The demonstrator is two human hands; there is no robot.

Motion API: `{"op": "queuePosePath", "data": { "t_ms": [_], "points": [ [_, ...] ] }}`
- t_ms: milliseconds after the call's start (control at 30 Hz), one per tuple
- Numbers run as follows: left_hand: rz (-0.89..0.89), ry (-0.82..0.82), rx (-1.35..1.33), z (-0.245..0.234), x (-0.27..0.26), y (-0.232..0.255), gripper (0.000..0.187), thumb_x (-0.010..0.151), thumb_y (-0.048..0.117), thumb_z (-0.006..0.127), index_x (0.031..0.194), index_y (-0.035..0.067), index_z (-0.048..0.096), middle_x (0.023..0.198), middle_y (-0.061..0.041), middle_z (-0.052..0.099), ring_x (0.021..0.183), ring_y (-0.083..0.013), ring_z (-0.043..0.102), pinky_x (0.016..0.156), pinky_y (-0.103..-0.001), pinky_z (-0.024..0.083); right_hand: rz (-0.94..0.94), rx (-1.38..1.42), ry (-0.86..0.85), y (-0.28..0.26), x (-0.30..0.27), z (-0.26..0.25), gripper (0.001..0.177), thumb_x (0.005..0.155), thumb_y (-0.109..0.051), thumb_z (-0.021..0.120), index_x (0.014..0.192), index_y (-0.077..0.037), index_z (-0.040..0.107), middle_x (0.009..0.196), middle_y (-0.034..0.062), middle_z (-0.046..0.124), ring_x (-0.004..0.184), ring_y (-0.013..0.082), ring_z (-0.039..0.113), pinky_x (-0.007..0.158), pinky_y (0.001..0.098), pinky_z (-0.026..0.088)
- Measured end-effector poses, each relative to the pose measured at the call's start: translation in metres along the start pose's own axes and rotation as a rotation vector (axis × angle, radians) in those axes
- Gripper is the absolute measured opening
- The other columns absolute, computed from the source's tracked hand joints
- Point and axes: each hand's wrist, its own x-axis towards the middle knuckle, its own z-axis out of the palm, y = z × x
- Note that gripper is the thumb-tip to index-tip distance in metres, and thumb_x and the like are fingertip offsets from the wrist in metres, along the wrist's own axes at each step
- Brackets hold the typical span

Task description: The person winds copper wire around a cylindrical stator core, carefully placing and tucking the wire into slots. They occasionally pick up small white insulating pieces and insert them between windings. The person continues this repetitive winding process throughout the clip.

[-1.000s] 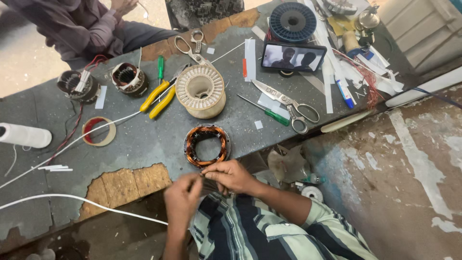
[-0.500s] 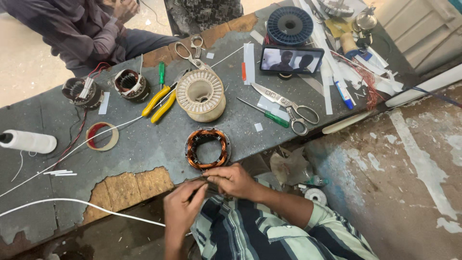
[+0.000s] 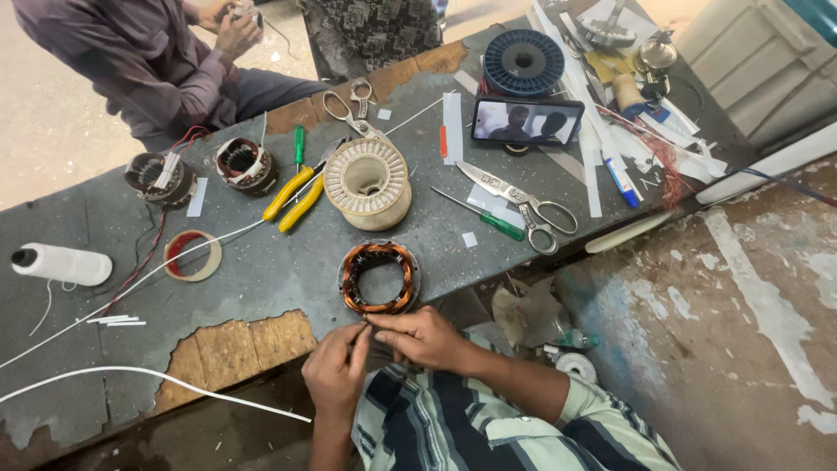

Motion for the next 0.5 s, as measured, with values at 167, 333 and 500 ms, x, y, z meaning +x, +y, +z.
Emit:
{"op": "queuePosePath", "data": {
  "t_ms": [167, 333, 500],
  "points": [
    [0.227, 0.086, 0.028, 0.001, 0.021, 0.011, 0.014, 0.089, 0.008, 0.078, 0.101, 0.002, 0.074, 0.097, -0.013, 0.075, 0.091, -0.0255, 0.073, 0.081, -0.035, 0.058, 0.155, 0.107, 0.002, -0.004, 0.002, -0.002, 0.037, 0.099, -0.013, 0.065, 0.135, -0.006, 0.068, 0.074, 0.0061, 0.075, 0.059, 0.0044, 0.066, 0.053, 0.0228, 0.055],
    [-0.051, -0.045, -0.227, -0.001, 0.022, 0.02, 0.022, 0.089, 0.007, 0.076, 0.11, 0.0, 0.077, 0.102, -0.013, 0.076, 0.092, -0.021, 0.074, 0.081, -0.031, 0.058, 0.107, 0.096, 0.077, -0.001, 0.006, -0.004, 0.027, 0.098, -0.013, 0.066, 0.122, -0.004, 0.075, 0.078, 0.0027, 0.076, 0.058, 0.0048, 0.067, 0.052, 0.023, 0.056],
    [-0.308, -0.128, -0.493, 0.003, 0.02, 0.017, 0.02, 0.09, 0.006, 0.074, 0.109, 0.0, 0.077, 0.102, -0.012, 0.078, 0.092, -0.016, 0.073, 0.081, -0.028, 0.057, 0.126, 0.169, 0.11, 0.003, 0.006, 0.0, 0.021, 0.099, -0.011, 0.066, 0.113, -0.002, 0.078, 0.076, 0.0011, 0.073, 0.058, 0.0035, 0.065, 0.05, 0.0217, 0.053]
  ]
}}
